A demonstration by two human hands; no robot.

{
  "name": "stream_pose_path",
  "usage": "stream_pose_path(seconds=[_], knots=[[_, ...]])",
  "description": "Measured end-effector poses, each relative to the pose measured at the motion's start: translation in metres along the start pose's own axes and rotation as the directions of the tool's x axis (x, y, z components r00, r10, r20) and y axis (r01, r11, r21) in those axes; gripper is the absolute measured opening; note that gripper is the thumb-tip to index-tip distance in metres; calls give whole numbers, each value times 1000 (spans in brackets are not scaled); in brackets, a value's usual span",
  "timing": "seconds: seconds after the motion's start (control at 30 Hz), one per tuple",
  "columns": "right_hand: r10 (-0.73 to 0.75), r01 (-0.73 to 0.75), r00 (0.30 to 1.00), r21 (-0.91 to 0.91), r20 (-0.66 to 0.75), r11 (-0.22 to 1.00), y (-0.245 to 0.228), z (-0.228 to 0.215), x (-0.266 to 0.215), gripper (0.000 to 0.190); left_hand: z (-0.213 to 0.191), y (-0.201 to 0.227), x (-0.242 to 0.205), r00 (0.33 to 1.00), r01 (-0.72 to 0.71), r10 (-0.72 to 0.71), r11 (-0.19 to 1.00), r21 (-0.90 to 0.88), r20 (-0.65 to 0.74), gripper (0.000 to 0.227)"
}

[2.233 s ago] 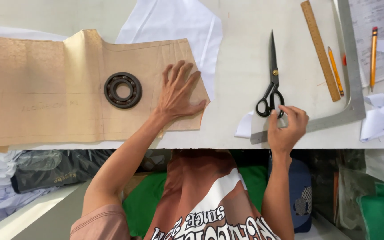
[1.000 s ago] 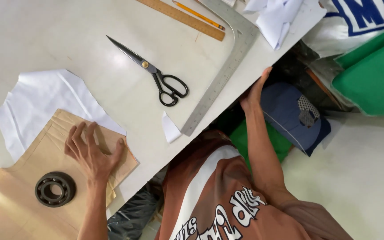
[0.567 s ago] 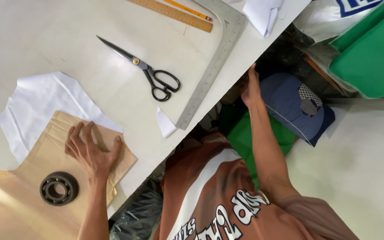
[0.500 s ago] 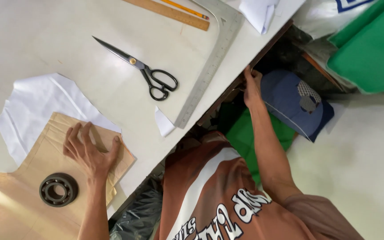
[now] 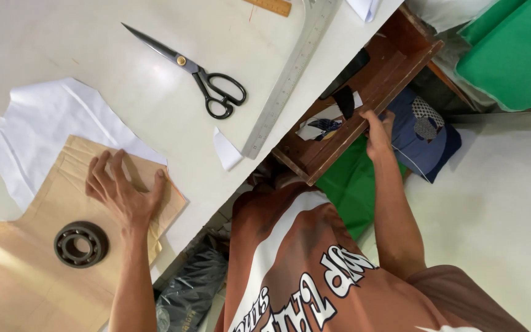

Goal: The person uses large scissors to cut a piece of white fabric following the outline of a brown paper pattern. They carefully maneuver the scissors along the curved edges of the pattern, which is held in place by a roll of black tape. After cutting, the person removes the tape and lifts the pattern to reveal the cut fabric piece.

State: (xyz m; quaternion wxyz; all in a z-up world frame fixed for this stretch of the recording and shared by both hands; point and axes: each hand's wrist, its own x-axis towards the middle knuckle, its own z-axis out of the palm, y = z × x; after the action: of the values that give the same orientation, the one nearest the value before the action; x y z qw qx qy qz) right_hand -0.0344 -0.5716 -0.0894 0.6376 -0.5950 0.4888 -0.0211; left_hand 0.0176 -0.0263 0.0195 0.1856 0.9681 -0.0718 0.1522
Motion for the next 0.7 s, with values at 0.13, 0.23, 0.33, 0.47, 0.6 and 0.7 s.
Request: stream_pose_path(seconds=[0.13,0.23,0.33,0.47,0.6,0.7], knots=[[-17,17,1000,1,-7,1000,0,3,2,99,-1,0,0,1000,-17,17,1000,-15,12,74],[2,-2,1000,-45,-10,999,-12,0,-4,116,-4,7,2,1000,-28,28,999,-19,3,70],[5,-6,997,-18,-81,1000,-4,-12,-10,111,-1,5,0,998,-60,60,998,-1,-13,72],[95,-105,990,-97,-103,990,32,-44,13,118,2,0,-1,995,-99,98,995,26,9,74],[-9,-11,990,-138,-143,990,4,-32,-19,111,10,-9,-3,996,-83,84,996,27,-24,74],[-465,322,847,-449,-257,834,13,-32,-22,92,8,-11,-2,996,-88,88,996,15,-10,72]])
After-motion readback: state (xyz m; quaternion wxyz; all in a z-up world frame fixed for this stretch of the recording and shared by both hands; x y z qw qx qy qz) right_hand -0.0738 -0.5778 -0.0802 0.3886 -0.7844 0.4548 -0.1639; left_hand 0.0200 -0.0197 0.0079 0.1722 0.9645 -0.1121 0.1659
